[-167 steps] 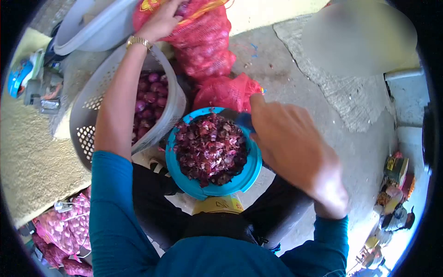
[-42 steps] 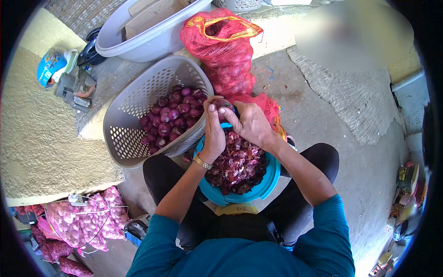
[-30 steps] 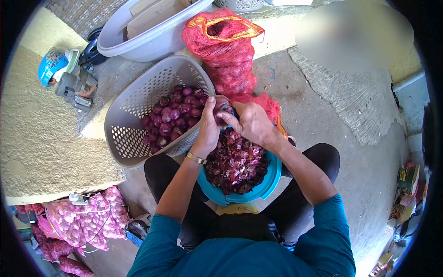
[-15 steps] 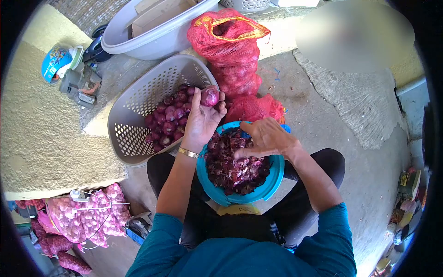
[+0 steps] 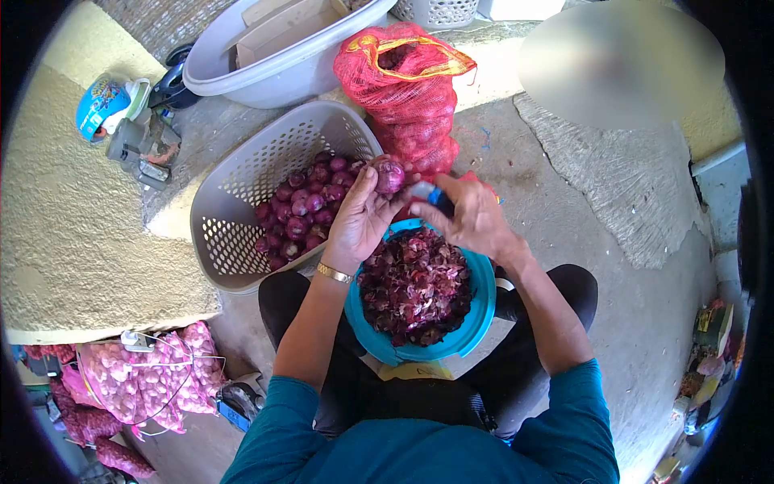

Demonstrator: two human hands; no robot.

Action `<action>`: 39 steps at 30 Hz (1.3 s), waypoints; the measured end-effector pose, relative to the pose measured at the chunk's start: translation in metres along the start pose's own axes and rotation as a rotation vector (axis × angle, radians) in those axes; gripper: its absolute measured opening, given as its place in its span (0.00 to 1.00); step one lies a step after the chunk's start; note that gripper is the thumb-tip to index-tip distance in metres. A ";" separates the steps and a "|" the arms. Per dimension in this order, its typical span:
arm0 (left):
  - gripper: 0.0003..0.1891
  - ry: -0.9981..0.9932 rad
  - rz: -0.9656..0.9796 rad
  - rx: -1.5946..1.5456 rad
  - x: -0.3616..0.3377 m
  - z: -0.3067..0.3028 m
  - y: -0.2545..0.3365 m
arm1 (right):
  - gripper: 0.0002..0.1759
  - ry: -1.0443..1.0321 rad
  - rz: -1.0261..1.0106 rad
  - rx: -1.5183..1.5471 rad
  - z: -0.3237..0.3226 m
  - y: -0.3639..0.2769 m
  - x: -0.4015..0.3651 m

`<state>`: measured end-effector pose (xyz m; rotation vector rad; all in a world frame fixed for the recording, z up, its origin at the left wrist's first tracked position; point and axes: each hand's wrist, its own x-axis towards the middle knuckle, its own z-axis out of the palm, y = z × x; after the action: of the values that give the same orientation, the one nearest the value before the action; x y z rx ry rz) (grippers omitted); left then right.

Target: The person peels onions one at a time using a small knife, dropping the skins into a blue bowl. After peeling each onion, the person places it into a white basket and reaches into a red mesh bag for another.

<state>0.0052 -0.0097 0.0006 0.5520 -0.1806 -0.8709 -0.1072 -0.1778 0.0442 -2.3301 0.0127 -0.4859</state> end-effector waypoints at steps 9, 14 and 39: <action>0.18 -0.033 0.051 -0.055 0.002 -0.004 -0.024 | 0.13 0.189 0.185 0.330 0.019 0.002 0.010; 0.19 -0.090 0.076 -0.002 0.003 0.000 -0.017 | 0.09 0.246 0.195 0.508 0.027 0.003 0.009; 0.20 -0.052 0.050 0.194 0.003 -0.001 -0.008 | 0.13 -0.030 0.188 0.371 0.013 0.006 0.007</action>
<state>0.0022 -0.0153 -0.0044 0.7034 -0.3274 -0.8247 -0.0951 -0.1746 0.0339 -1.9495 0.1169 -0.3266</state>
